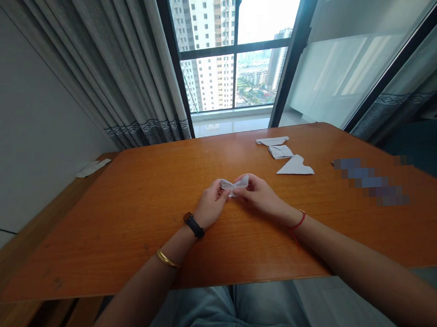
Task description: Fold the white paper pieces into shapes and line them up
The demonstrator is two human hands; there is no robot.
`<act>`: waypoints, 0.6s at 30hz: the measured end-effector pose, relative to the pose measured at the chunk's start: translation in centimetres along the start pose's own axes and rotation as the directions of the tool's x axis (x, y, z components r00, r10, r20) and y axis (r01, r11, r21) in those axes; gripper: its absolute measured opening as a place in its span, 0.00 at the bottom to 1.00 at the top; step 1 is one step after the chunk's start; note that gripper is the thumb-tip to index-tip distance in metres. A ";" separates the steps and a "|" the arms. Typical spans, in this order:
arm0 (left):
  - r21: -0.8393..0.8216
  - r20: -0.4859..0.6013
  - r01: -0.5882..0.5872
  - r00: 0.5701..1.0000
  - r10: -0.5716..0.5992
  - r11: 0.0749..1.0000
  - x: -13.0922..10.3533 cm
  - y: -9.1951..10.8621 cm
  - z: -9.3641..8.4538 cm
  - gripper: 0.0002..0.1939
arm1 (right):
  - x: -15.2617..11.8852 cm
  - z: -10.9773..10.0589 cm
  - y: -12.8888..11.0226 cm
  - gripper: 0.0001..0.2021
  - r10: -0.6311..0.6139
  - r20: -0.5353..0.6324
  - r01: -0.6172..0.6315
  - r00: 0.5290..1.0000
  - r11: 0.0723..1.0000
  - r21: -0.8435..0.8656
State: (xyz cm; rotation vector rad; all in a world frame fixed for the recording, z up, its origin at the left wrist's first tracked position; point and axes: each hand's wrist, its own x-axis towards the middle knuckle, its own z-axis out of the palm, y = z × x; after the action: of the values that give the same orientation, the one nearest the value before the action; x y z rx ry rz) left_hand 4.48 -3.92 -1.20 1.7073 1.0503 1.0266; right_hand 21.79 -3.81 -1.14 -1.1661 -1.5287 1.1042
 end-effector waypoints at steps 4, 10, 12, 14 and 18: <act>0.225 -0.002 -0.018 1.000 0.019 0.974 -0.1 -0.1 -0.2 0.10 | 0.0 -0.2 0.4 0.08 -0.025 0.065 0.041 0.998 0.965 -0.261; 0.336 -0.015 0.025 1.000 -0.021 0.942 0.0 -0.6 -0.1 0.04 | -0.2 0.0 -0.1 0.08 -0.076 0.112 0.109 0.991 0.940 -0.323; 0.328 -0.031 0.028 0.999 -0.019 0.944 0.0 -0.5 -0.2 0.05 | -0.2 0.0 -0.2 0.05 -0.081 0.108 0.115 0.991 0.925 -0.361; 0.310 -0.043 0.023 0.999 -0.010 0.951 0.0 -0.4 -0.2 0.06 | -0.2 0.0 -0.2 0.03 -0.087 0.105 0.122 0.991 0.915 -0.386; 0.325 -0.051 0.012 0.999 0.005 0.946 0.0 -0.4 -0.3 0.04 | -0.2 0.4 -0.3 0.04 -0.079 0.086 0.105 0.993 0.929 -0.355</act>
State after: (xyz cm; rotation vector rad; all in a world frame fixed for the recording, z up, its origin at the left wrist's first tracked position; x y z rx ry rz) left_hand 4.12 -3.76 -1.49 1.9481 1.3141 0.9367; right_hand 21.34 -4.12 -1.01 -1.2917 -1.8764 0.8291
